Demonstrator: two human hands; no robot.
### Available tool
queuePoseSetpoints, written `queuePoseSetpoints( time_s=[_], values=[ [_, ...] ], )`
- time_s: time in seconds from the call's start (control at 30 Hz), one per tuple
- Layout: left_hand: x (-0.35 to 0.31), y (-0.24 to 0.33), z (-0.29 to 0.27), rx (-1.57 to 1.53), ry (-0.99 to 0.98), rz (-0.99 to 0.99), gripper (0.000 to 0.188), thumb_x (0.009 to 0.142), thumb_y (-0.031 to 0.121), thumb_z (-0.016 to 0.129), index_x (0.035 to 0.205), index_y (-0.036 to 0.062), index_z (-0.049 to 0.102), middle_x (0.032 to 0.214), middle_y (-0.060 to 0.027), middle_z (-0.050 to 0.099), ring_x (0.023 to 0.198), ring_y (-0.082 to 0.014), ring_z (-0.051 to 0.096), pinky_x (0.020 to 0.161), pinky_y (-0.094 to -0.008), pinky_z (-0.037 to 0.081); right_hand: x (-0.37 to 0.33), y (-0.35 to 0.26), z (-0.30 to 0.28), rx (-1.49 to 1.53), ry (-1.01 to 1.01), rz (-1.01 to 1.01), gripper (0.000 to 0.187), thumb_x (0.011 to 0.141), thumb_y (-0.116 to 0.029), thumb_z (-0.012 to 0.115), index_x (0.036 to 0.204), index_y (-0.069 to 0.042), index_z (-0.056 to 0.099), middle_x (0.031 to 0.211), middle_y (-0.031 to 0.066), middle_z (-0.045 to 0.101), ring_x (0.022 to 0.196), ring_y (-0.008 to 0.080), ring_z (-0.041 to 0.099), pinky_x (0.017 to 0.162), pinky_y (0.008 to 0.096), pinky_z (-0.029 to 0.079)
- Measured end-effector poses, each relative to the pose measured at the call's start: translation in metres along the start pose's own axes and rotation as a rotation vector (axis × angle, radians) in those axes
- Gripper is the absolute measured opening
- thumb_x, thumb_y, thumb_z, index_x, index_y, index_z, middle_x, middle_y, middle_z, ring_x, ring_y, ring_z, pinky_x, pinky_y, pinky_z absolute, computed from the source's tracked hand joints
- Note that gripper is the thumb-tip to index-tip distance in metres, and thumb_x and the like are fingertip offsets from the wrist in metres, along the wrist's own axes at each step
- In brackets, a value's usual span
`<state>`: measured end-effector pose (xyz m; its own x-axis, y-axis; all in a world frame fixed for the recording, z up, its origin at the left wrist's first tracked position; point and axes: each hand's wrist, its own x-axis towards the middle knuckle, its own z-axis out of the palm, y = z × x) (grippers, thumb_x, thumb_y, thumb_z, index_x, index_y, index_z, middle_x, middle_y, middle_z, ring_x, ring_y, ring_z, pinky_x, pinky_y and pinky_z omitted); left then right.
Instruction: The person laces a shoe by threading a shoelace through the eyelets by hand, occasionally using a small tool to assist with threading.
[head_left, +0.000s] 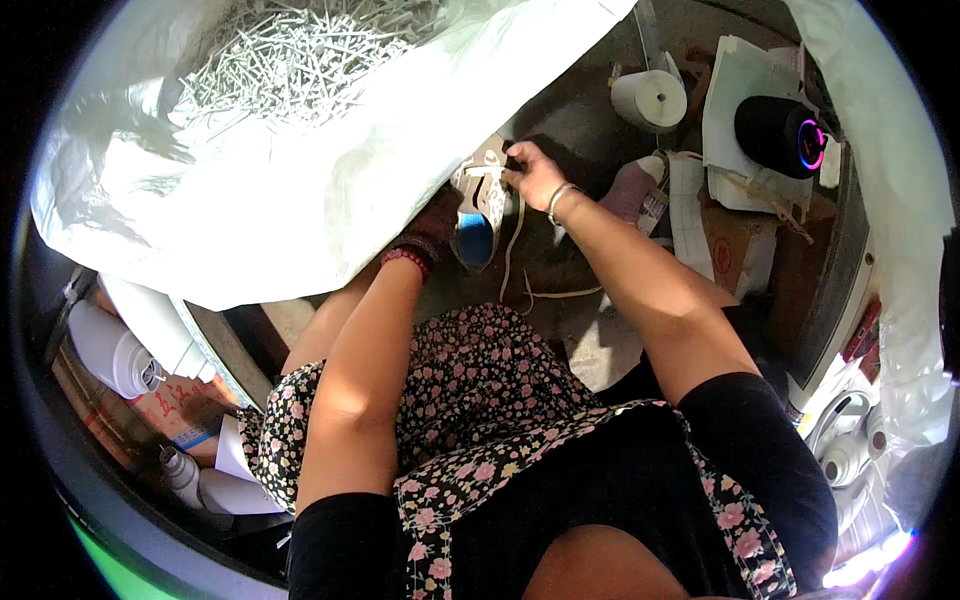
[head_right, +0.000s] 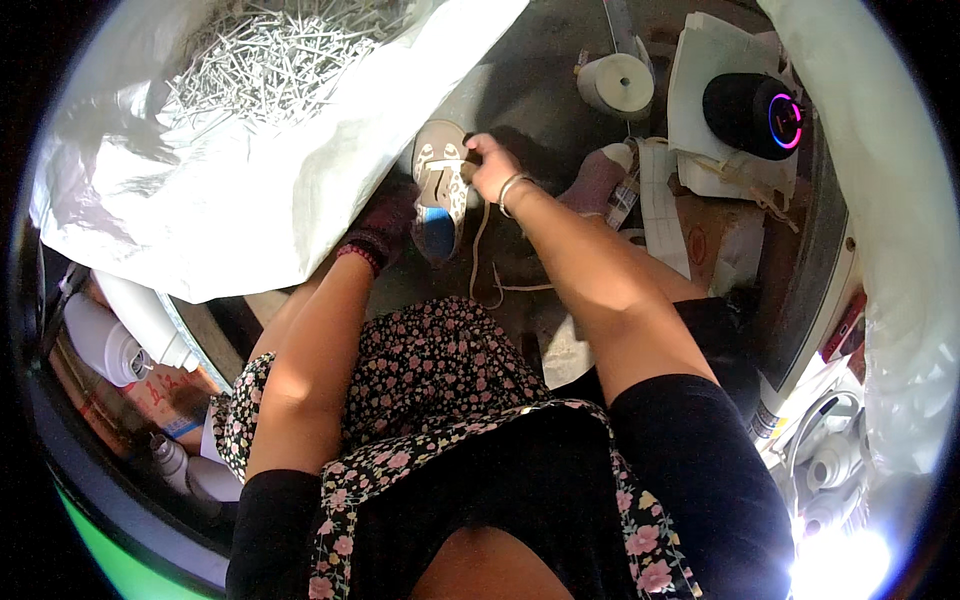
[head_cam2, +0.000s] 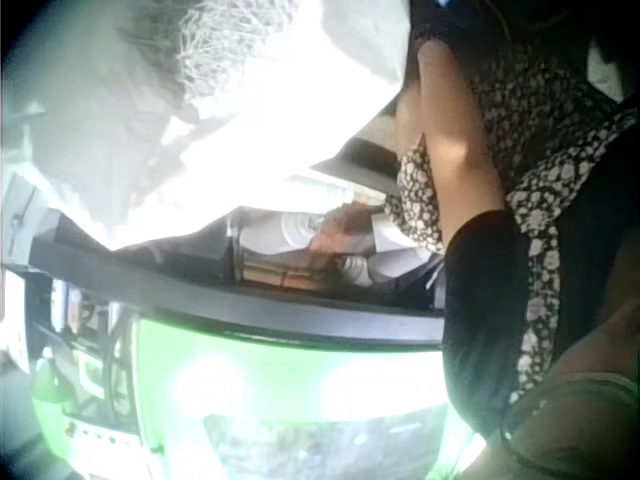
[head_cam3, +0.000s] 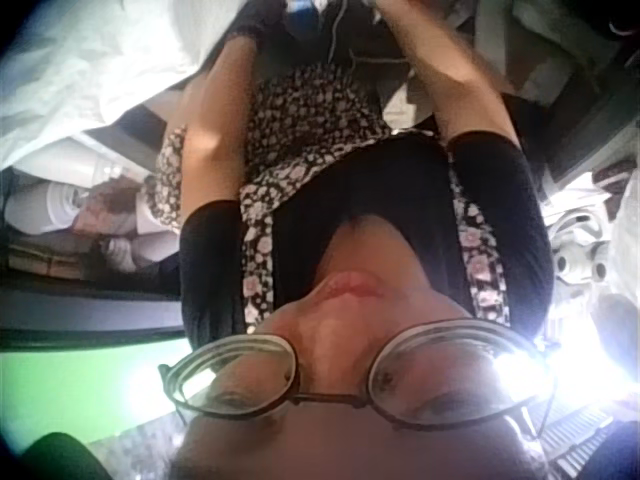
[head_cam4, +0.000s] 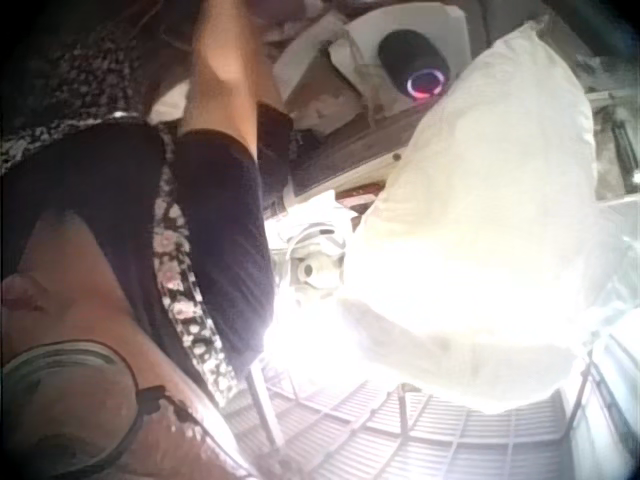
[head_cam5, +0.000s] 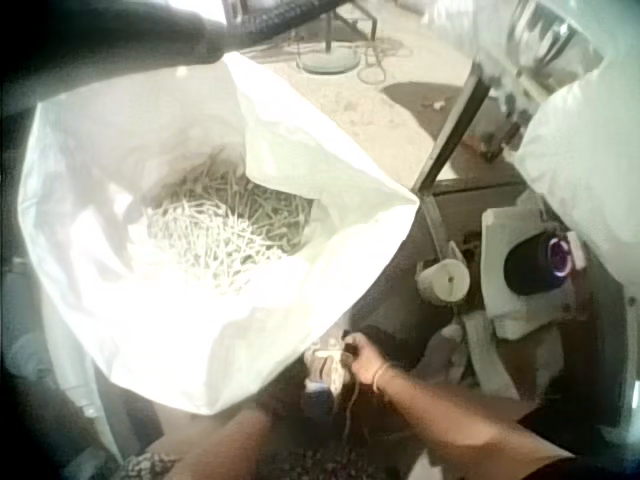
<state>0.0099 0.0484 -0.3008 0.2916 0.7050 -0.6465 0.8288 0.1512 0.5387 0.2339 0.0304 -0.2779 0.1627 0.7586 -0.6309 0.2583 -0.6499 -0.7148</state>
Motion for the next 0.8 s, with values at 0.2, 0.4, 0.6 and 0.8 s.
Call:
queuePoseSetpoints(
  time_s=[0.2,0.4,0.6,0.8],
  values=[
    [-0.032,0.067,-0.061,0.48,-0.319,0.306,0.027,0.089,0.017,0.053,0.112,0.0032,0.057,0.107,-0.0195,0.061,0.093,-0.0335,0.061,0.084,-0.0432,0.048,-0.012,-0.048,-0.014,-0.567,0.222,-0.065,0.022,0.079,-0.031,0.068,0.09,-0.011,0.069,0.103,0.0136,0.067,0.093,0.0334,0.062,0.085,0.0396,0.048],
    [-0.026,0.052,-0.024,-0.225,-0.444,0.018,0.034,0.092,0.029,0.046,0.121,0.0139,0.055,0.115,-0.0206,0.06,0.109,-0.0364,0.057,0.092,-0.0431,0.044,-0.064,-0.018,0.014,0.409,-0.582,0.304,0.024,0.083,-0.017,0.064,0.1,0.0,0.063,0.086,0.0085,0.066,0.079,0.0175,0.063,0.075,0.0291,0.051],
    [-0.046,0.057,-0.025,0.184,-0.404,0.023,0.04,0.092,0.037,0.046,0.128,0.0197,0.049,0.126,-0.0202,0.055,0.112,-0.0394,0.055,0.095,-0.045,0.043,-0.041,0.014,-0.028,-0.516,-0.022,0.109,0.032,0.081,-0.019,0.062,0.108,-0.004,0.067,0.117,0.0168,0.063,0.107,0.0336,0.06,0.092,0.038,0.046],
    [-0.039,0.072,-0.04,0.008,-0.62,-0.047,0.056,0.085,0.04,0.056,0.133,0.0136,0.046,0.131,-0.0178,0.053,0.118,-0.0363,0.052,0.098,-0.0442,0.042,-0.008,0.025,-0.014,-0.145,-0.264,0.132,0.045,0.08,-0.026,0.069,0.118,-0.002,0.061,0.122,0.0178,0.06,0.114,0.0295,0.055,0.096,0.0364,0.043]
  ],
)
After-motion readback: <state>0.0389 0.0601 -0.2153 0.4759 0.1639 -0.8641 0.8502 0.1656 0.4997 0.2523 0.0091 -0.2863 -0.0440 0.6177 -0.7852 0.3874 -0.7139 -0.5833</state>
